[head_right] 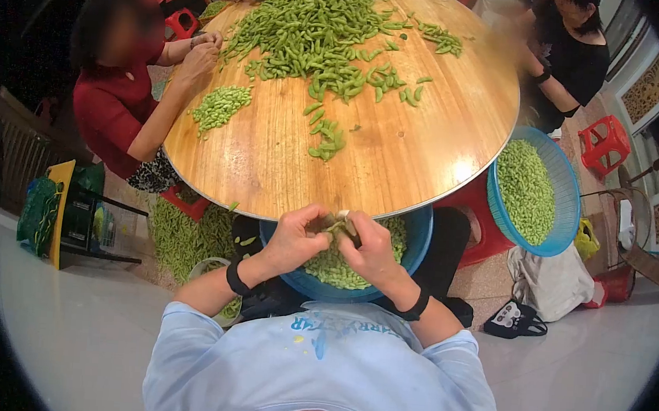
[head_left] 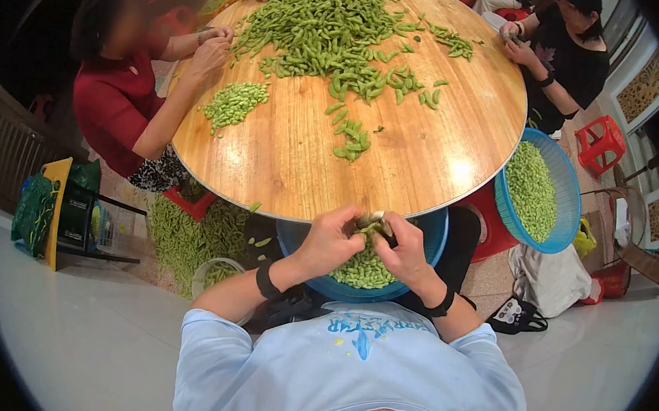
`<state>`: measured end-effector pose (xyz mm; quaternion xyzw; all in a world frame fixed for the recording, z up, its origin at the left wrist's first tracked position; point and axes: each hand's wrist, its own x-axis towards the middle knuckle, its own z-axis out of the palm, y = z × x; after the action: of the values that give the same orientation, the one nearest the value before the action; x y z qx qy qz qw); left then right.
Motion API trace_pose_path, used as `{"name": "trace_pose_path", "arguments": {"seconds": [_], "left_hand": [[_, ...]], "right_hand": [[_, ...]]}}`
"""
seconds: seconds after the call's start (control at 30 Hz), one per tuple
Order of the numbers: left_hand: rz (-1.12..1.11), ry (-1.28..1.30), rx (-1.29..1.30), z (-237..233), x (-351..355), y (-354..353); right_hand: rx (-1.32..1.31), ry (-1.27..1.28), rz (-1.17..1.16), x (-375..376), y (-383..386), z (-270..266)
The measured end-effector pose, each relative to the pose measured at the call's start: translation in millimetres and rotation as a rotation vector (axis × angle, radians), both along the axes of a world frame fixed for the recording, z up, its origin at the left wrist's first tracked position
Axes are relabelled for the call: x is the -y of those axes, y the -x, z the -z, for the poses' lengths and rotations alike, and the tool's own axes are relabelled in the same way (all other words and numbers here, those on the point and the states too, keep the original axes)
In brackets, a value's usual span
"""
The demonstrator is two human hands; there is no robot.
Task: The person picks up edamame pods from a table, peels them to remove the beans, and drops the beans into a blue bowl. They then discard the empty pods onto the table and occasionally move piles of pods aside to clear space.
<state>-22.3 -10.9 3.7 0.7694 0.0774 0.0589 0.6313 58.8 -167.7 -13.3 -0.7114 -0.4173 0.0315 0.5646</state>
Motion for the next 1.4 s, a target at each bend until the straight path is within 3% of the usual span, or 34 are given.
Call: {"name": "trace_pose_path", "arguments": {"seconds": [0.2,0.3,0.43,0.5,0.57,0.67,0.7,0.77,0.83,0.87,0.97,1.07,1.13,1.27,1.4], "left_hand": [[-0.073,-0.075,0.079,16.7,18.2,1.0],[-0.072,-0.114,0.128,22.6,23.6,1.1],[0.098,-0.228,0.130,26.2,13.6,0.2],[0.167,-0.295,0.143,21.1,12.3,2.1],[0.018,-0.411,0.276,6.2,18.1,10.4],[0.127,-0.274,0.230,7.0,8.8,18.5],[0.094,-0.325,0.282,1.3,4.2,22.4],[0.213,-0.656,0.294,-22.3,-23.4,34.0],[0.389,-1.079,-0.206,-49.9,-55.1,48.7],[0.436,-1.125,-0.388,-53.7,-71.2,50.0],[0.284,-1.121,-0.106,-55.1,-100.9,12.7],[0.040,-1.070,0.179,-33.3,-123.0,-71.7],[-0.086,-1.045,0.245,-12.1,-137.5,-124.0],[-0.152,-1.124,0.159,15.1,-148.3,-173.9],[-0.182,-1.072,0.129,25.7,-148.4,-169.6]], "right_hand": [[0.266,0.010,-0.053,6.2,4.6,-6.1],[0.222,0.032,-0.096,11.6,5.1,-9.6],[0.188,0.138,-0.088,25.5,-2.2,6.7],[0.043,0.143,0.016,30.9,-6.5,13.4],[-0.113,0.159,-0.017,32.2,-3.3,14.8],[-0.413,0.157,-0.099,23.8,7.6,7.0],[-0.558,0.143,-0.155,20.5,9.4,4.1],[-0.504,0.142,-0.193,20.6,4.2,11.7],[-0.504,0.145,-0.234,20.6,2.7,10.4],[-0.509,0.141,-0.235,20.6,3.4,10.8],[-0.550,0.280,-0.296,16.1,5.2,14.3],[-0.664,0.093,-0.274,8.3,5.9,18.1],[-0.925,0.014,-0.304,6.7,4.1,12.1],[-0.915,-0.008,-0.300,13.7,-0.2,12.9],[-0.897,-0.114,-0.277,14.5,-1.9,10.1]]}}
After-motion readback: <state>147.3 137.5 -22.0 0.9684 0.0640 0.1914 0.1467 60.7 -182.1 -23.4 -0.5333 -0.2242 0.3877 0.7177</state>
